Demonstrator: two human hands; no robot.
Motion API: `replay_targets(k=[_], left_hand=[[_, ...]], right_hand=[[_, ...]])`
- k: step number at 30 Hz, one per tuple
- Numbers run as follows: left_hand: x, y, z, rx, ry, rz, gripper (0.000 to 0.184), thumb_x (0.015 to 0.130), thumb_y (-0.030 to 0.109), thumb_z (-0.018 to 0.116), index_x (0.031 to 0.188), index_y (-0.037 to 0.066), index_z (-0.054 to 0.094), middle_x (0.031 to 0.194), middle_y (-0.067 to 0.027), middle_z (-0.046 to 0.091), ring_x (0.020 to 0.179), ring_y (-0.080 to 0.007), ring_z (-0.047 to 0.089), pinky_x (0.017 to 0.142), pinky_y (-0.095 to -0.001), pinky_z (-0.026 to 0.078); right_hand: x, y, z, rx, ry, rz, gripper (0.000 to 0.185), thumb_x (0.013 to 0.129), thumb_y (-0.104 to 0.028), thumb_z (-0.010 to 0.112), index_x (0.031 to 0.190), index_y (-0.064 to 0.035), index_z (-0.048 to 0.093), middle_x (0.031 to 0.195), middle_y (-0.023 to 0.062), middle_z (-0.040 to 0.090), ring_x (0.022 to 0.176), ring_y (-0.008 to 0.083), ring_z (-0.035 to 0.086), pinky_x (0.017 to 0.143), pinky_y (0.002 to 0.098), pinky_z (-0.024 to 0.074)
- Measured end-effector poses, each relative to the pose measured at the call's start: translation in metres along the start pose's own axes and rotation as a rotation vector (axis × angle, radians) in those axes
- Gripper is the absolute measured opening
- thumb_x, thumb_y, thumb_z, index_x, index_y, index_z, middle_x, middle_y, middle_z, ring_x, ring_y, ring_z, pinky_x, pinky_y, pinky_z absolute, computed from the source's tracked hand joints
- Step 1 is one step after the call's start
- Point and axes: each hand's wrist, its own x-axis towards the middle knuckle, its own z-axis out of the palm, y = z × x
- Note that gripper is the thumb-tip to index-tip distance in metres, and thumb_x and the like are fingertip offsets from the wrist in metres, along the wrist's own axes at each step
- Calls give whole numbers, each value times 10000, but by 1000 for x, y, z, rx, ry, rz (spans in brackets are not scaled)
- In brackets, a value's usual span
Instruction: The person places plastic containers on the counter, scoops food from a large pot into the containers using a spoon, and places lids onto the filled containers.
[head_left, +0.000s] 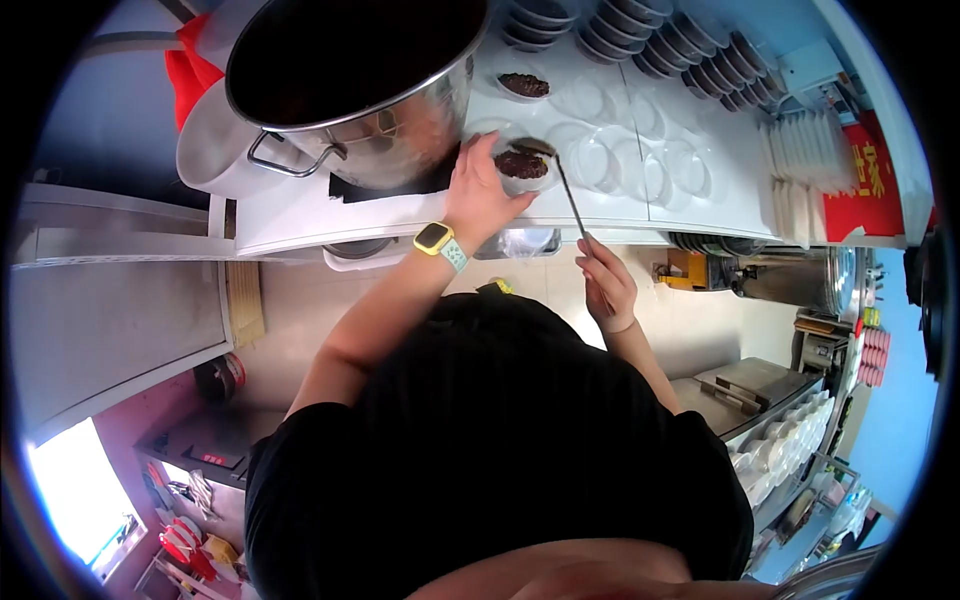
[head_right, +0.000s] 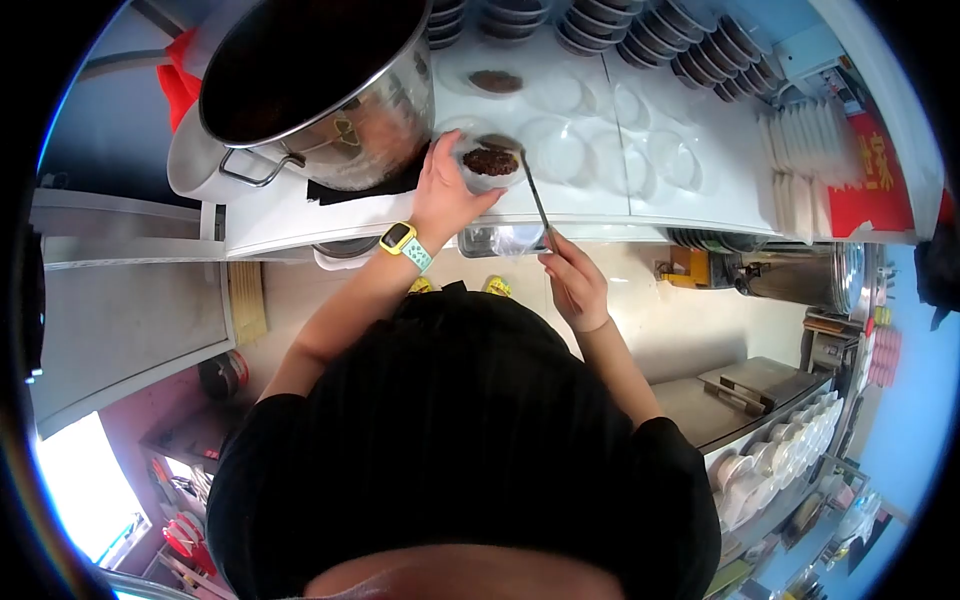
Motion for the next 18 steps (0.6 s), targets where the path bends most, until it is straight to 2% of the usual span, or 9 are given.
replay_targets(k=[3,6,9,10,12,13,14,16,18], left_hand=[[0,4,-2,45,-18,-60,991,624,236,881,1397,29,298,1407,-246,421,1334,-428,378,1130,-469,317],[0,6,-5,1,20,40,977,637,215,861,1401,14,286,1421,-249,406,1344,-431,363,1141,-474,304],[-3,8,-14,3,28,74,919,678,151,795,1410,-6,263,1426,-257,392,1345,-433,355,1144,-464,300],[-7,4,-18,2,34,73,919,678,151,795,1410,-6,263,1426,-257,392,1345,-433,355,1144,-464,300],[-21,-7,-30,-194,19,149,839,724,33,690,1412,-40,215,1455,-229,334,1389,-395,326,1166,-441,263],[-30,-3,-49,-225,-61,154,805,724,-36,621,1418,-52,213,1422,-222,368,1368,-355,352,1149,-427,279],[-35,7,-72,-178,-99,195,687,725,-68,582,1358,-51,316,1360,-216,430,1298,-333,422,1123,-413,309],[-56,-2,-85,-365,-42,155,562,725,-85,557,1266,-22,421,1278,-198,501,1202,-316,492,1077,-403,354],[-69,-9,-100,-318,-11,134,519,726,-70,571,1229,-11,456,1221,-193,536,1149,-332,525,1032,-410,393]], right_hand=[[2,7,1,2,-33,51,111,919,44,590,1004,37,661,1187,265,636,1066,349,676,913,388,556],[5,-4,0,83,134,80,144,988,-14,509,1035,50,629,1180,263,638,1071,342,674,922,405,556],[10,-10,0,525,417,631,315,1059,-219,423,1167,59,526,1162,263,632,1062,331,673,952,427,548],[15,-12,-3,524,413,627,315,1059,-219,423,1167,59,526,1162,263,632,1062,331,673,952,427,548],[23,-14,-11,719,594,800,338,1053,-279,456,1165,35,518,1156,251,638,1054,311,676,942,409,555],[24,-12,-18,781,612,829,355,1051,-315,463,1166,17,515,1144,232,650,1047,289,680,923,387,563],[26,-11,-23,843,635,822,348,1057,-309,448,1166,12,528,1116,211,669,1031,274,688,909,377,569],[33,-9,-31,817,577,820,333,1061,-293,436,1160,8,540,1093,207,681,1012,271,695,902,377,573],[38,-12,-30,741,564,874,321,1063,-278,432,1146,9,549,1084,206,684,1002,265,699,895,366,576]])
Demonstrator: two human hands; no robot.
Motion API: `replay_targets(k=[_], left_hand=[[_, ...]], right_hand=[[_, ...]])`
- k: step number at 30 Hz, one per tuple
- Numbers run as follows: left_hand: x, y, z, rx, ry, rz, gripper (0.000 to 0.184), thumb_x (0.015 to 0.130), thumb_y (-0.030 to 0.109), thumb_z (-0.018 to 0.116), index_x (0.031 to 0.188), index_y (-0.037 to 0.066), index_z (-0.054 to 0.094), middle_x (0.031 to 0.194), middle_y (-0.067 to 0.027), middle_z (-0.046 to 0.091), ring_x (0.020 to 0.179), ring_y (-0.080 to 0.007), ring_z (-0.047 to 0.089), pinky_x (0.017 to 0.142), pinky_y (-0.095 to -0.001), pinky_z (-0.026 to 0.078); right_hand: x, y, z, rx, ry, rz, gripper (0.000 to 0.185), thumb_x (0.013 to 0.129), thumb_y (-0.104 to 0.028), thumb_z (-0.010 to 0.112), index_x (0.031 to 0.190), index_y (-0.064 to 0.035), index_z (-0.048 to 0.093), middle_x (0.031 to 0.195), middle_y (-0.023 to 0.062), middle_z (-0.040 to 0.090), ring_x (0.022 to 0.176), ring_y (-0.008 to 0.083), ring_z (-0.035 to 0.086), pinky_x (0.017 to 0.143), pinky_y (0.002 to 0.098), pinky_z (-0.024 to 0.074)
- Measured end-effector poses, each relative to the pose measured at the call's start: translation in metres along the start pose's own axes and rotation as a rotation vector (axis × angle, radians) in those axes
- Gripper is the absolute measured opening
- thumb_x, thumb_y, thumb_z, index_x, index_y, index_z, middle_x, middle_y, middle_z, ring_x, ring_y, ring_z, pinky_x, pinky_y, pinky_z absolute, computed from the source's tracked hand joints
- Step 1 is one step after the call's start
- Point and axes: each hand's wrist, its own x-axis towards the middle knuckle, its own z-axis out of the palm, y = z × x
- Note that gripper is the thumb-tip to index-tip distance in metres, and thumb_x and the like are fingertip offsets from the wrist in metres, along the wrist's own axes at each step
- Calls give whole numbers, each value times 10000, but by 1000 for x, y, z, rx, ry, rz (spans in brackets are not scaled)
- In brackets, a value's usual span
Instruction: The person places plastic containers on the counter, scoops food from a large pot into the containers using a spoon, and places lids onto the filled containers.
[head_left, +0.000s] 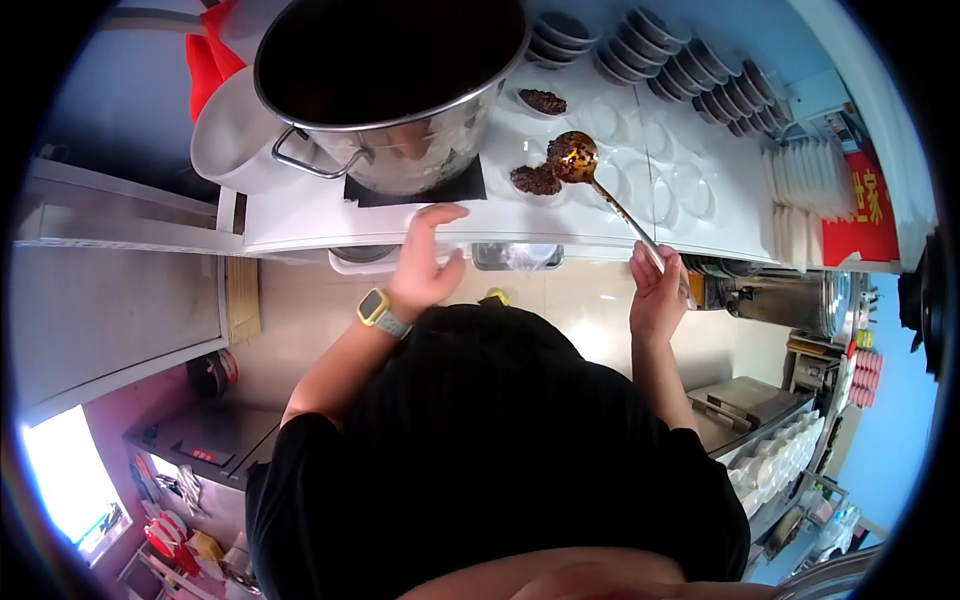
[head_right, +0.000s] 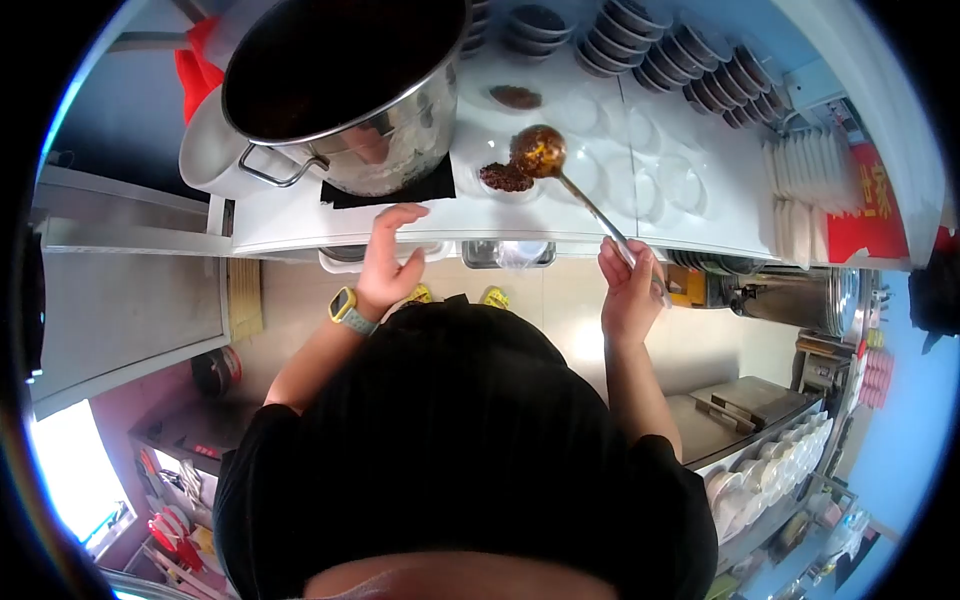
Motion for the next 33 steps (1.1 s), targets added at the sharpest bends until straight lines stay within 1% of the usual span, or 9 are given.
replay_targets(k=[9,12,16,17,18,21,23,29,33], left_hand=[[-16,19,-39,177,136,13,269,728,-127,534,943,32,552,998,-139,602,928,-279,575,854,-355,467],[-12,21,-50,191,166,70,284,699,-98,556,944,42,584,957,-130,623,913,-321,581,826,-396,476],[-9,16,-51,187,150,38,251,716,-94,577,930,37,579,967,-130,633,921,-328,591,830,-397,479],[-7,14,-48,184,146,38,251,716,-94,577,930,37,579,967,-130,633,921,-328,591,830,-397,479],[-4,14,-41,190,74,28,284,747,-90,594,1000,30,548,1034,-151,621,983,-330,587,875,-392,472],[8,0,0,51,16,-2,554,785,9,729,1231,19,400,1308,-243,508,1205,-378,516,1025,-404,417],[22,-3,27,132,-37,-39,794,727,123,838,1302,23,302,1437,-281,371,1293,-402,433,1086,-422,374],[58,-20,80,299,11,-45,953,610,274,908,1334,27,340,1480,-277,330,1331,-460,357,1119,-494,335],[67,-16,88,352,21,-92,986,611,278,906,1372,36,329,1455,-254,369,1330,-444,365,1109,-492,343]], right_hand=[[9,0,2,68,38,80,303,1061,-258,431,1132,11,550,1086,199,682,1007,258,698,880,342,579],[8,-4,4,96,51,101,316,1061,-264,433,1121,23,551,1087,197,679,1015,262,695,883,353,582],[-5,2,15,-244,-111,-209,322,1056,-221,436,1112,64,576,1085,207,687,1006,275,696,897,393,572],[-3,6,11,-506,-254,-513,287,1042,-180,460,1081,70,596,1081,218,689,998,286,697,897,389,567],[-3,9,8,-769,-399,-814,254,1028,-139,484,1050,76,617,1076,229,691,990,296,699,897,385,562],[-8,13,15,-877,-494,-877,137,953,3,557,1037,32,661,1102,238,682,1000,304,699,876,362,561],[-7,32,5,-826,-519,-862,140,938,23,574,1044,23,665,1124,239,674,1004,304,699,872,357,561],[-9,43,4,-914,-599,-911,293,841,156,612,1089,15,676,1237,226,627,1071,276,674,830,299,566],[-14,57,2,-852,-576,-875,303,796,147,651,1063,7,682,1236,229,628,1051,308,678,830,312,572]])
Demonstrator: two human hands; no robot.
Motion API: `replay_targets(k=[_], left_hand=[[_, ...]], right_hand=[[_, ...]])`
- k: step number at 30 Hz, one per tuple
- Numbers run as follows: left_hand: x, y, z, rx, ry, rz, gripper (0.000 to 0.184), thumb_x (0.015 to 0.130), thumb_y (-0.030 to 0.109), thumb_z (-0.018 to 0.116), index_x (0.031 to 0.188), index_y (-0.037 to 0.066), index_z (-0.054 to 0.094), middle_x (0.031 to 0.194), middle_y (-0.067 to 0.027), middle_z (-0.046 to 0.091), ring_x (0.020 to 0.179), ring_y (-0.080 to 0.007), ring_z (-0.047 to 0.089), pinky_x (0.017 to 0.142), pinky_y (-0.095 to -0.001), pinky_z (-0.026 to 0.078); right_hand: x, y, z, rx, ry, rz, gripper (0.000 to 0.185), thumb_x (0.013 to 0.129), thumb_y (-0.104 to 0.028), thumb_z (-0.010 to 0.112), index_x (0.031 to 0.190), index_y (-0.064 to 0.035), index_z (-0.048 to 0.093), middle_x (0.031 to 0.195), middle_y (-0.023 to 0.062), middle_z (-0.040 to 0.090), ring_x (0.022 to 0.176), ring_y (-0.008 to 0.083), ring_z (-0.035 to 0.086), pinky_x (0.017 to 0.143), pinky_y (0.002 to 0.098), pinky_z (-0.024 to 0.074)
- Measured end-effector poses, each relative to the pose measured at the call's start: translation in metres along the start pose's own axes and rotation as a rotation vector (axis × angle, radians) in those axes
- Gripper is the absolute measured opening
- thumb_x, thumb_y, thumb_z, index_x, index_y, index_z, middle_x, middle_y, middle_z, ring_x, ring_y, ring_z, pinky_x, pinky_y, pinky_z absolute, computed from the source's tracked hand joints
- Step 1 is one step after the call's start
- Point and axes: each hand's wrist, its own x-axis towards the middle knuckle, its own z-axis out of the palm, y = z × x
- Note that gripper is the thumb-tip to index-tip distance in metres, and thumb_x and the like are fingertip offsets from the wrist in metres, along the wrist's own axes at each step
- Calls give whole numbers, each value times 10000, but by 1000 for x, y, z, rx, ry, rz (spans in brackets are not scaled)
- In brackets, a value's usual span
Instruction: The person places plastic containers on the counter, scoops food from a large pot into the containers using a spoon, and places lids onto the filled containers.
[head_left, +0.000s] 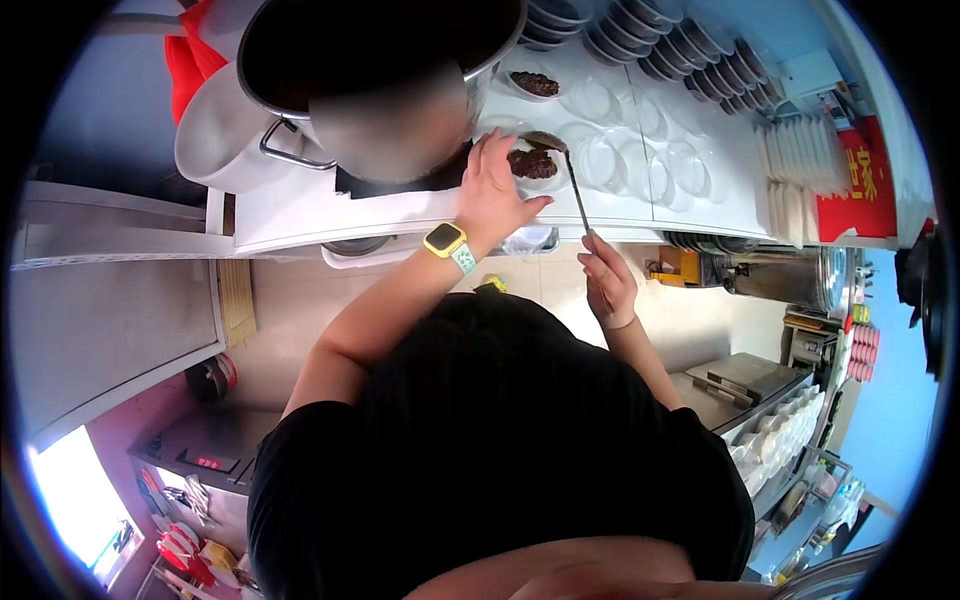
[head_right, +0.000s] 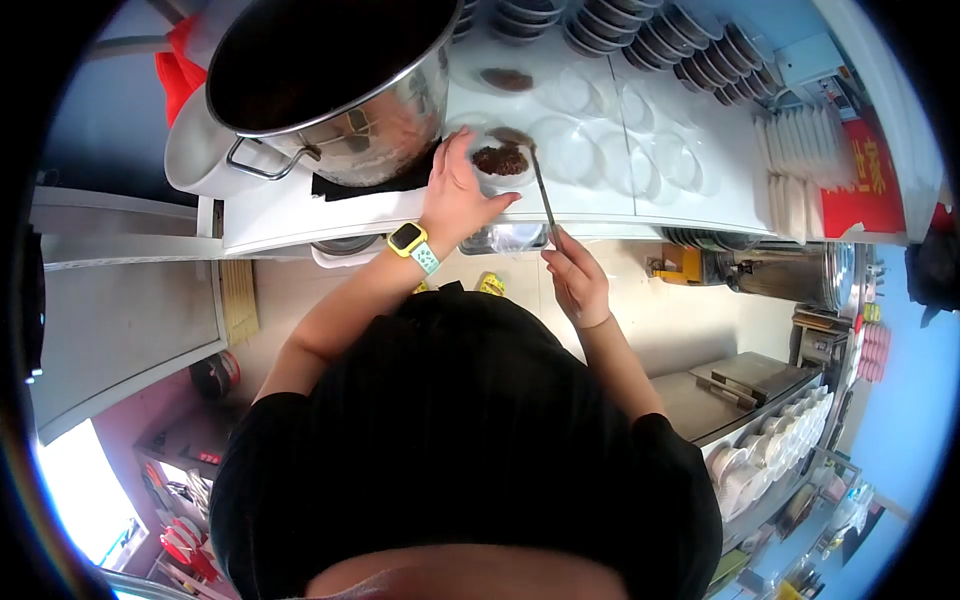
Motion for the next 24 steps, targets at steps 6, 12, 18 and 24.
replay_targets(k=[6,12,18,24], left_hand=[[6,1,7,15,52,14,1020,624,287,903,1390,17,287,1336,-231,459,1258,-422,427,1067,-469,375],[5,-5,11,39,52,9,1027,623,286,902,1389,13,275,1327,-229,459,1248,-409,431,1069,-461,373],[7,-8,14,52,86,50,1027,623,313,901,1382,9,280,1332,-229,453,1256,-413,422,1074,-462,370],[7,-5,13,62,60,22,1013,625,302,902,1370,13,281,1324,-234,451,1260,-414,416,1078,-464,366]], right_hand=[[-1,-3,-3,-14,-36,14,234,838,114,627,1039,11,686,1234,249,622,1081,335,668,893,353,555],[1,-4,-3,30,-11,3,171,878,53,616,1031,15,681,1231,254,620,1083,339,667,895,361,554],[1,8,-1,19,-28,-15,124,959,-36,583,1027,19,671,1216,263,621,1094,358,664,916,389,547],[-4,12,-1,58,13,-6,123,895,39,608,1005,35,664,1215,275,617,1095,356,664,905,382,555]])
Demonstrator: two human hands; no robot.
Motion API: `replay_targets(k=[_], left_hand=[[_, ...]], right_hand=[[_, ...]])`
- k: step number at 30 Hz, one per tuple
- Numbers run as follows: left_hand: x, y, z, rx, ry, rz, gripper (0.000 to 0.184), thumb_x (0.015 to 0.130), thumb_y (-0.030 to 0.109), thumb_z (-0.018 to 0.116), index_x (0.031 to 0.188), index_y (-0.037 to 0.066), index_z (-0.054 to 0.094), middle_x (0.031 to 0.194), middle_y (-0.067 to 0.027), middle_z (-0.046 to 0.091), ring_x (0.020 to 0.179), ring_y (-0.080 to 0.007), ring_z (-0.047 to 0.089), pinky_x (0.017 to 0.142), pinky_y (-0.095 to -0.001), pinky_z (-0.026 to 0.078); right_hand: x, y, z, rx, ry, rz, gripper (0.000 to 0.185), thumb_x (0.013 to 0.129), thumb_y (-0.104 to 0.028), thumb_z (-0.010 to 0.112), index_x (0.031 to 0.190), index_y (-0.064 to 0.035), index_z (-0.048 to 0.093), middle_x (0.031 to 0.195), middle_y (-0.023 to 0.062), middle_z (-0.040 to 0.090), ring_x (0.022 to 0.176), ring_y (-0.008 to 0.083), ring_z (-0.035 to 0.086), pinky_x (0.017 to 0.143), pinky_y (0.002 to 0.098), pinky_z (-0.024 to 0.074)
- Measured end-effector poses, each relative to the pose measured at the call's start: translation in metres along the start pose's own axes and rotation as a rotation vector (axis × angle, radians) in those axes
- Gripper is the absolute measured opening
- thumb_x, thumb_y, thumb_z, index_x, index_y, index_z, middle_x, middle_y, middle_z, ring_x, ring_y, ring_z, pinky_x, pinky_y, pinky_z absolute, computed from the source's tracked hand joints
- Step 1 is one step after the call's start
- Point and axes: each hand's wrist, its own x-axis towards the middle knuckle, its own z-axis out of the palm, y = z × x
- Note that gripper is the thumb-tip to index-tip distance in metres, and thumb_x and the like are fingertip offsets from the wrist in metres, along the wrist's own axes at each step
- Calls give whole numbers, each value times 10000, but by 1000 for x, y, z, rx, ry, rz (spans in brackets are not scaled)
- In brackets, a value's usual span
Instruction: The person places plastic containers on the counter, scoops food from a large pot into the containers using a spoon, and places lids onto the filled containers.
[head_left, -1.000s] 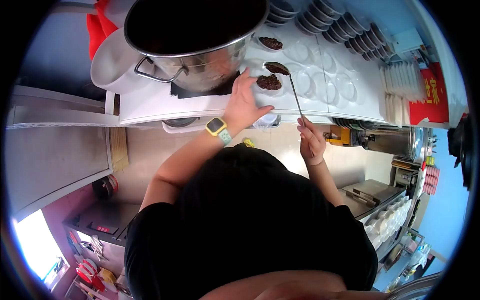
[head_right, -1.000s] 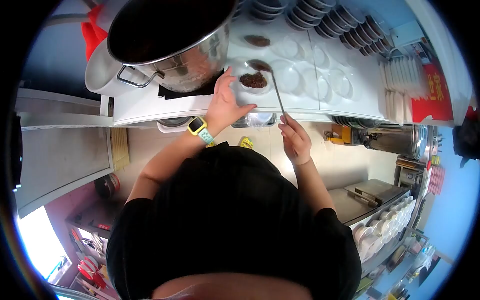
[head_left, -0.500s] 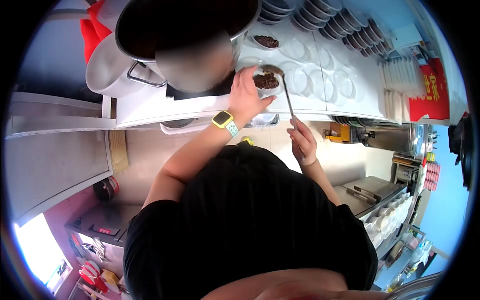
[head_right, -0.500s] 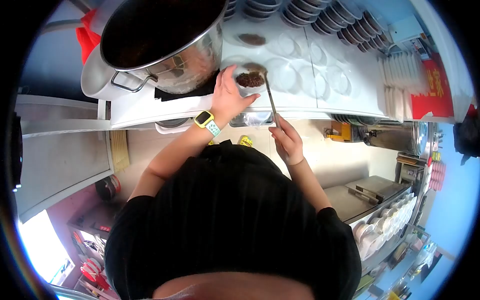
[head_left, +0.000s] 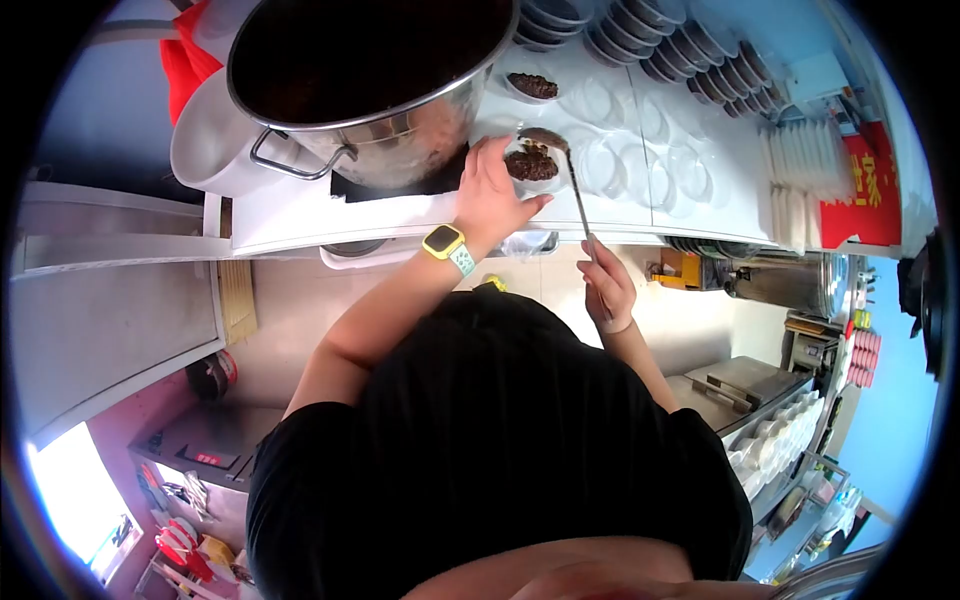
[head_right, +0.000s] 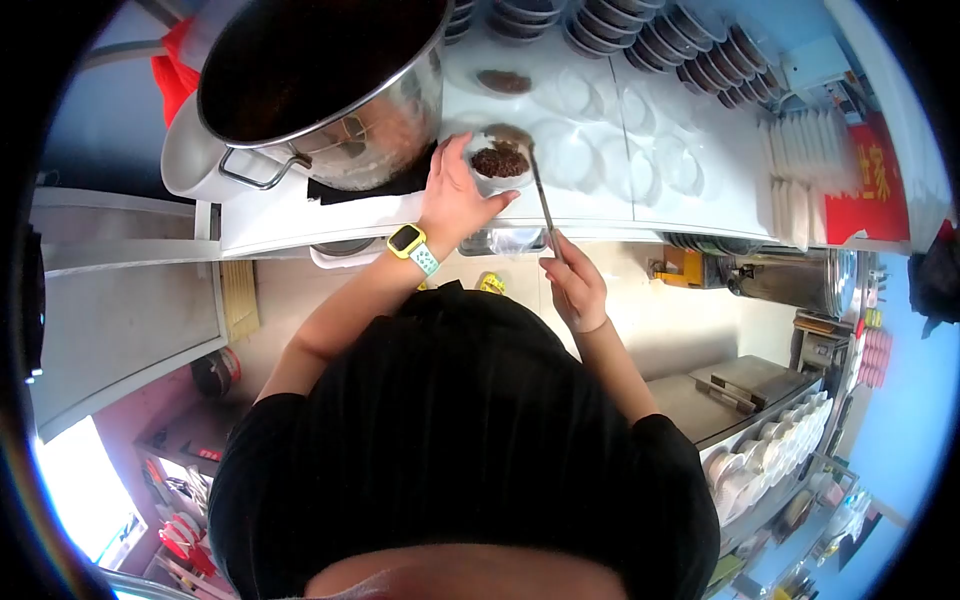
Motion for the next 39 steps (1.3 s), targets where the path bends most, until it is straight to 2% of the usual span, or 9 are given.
replay_targets(k=[2,7,13,19,23,24,30,36,39], left_hand=[[-2,0,-1,-83,4,-38,968,602,262,906,1352,29,340,1304,-232,466,1245,-429,424,1050,-486,386],[-2,1,-1,-67,18,-17,954,617,256,899,1346,23,331,1360,-251,427,1266,-441,408,1080,-485,365],[-14,-4,-32,-163,7,71,908,672,179,861,1353,17,282,1401,-245,399,1279,-423,412,1097,-462,345],[-56,-16,-127,-216,73,369,403,744,-7,694,1097,66,512,1173,-171,554,1034,-346,537,892,-466,442],[-53,-21,-184,106,384,496,303,766,25,693,1011,83,526,1100,-136,536,974,-311,517,855,-418,443],[-48,-18,-191,174,461,408,363,787,-12,663,1096,68,491,1236,-169,494,1089,-312,496,952,-439,427],[-16,-38,-191,-176,547,91,826,818,23,695,1465,-12,183,1568,-249,133,1469,-389,166,1190,-493,171],[-7,-37,-179,-462,490,-57,1071,773,118,790,1519,-31,35,1558,-237,174,1453,-346,223,1182,-432,218],[-9,-41,-178,-383,340,-145,1033,828,116,730,1533,-15,-13,1580,-211,172,1453,-307,233,1186,-410,195]], right_hand=[[0,-5,-3,39,41,-21,185,826,125,635,989,43,665,1211,280,618,1092,354,666,896,374,562],[6,-9,-9,132,266,-12,182,1002,-81,516,968,62,622,1147,290,637,1068,374,668,901,421,561],[39,-30,-43,686,625,629,374,1063,-309,423,1147,41,528,1113,242,659,1054,289,677,945,388,564],[98,-40,-88,1060,702,786,333,1062,-252,421,1198,32,528,1088,241,675,1006,240,700,865,309,597],[157,-47,-93,1300,415,689,302,1054,-224,444,1163,24,577,1068,213,680,1008,250,698,846,300,606],[175,-50,-88,1309,400,673,302,1054,-224,444,1163,24,577,1068,213,680,1008,250,698,846,300,606],[292,-117,-20,639,-48,449,359,1042,-248,489,1193,55,608,1039,171,707,957,238,715,841,312,591],[364,-120,91,-22,-481,53,241,989,-259,575,1121,-107,707,946,57,739,886,154,717,784,264,555],[371,-130,128,-122,-568,-123,211,915,-204,616,1048,-84,728,867,109,732,827,189,715,735,290,541]])
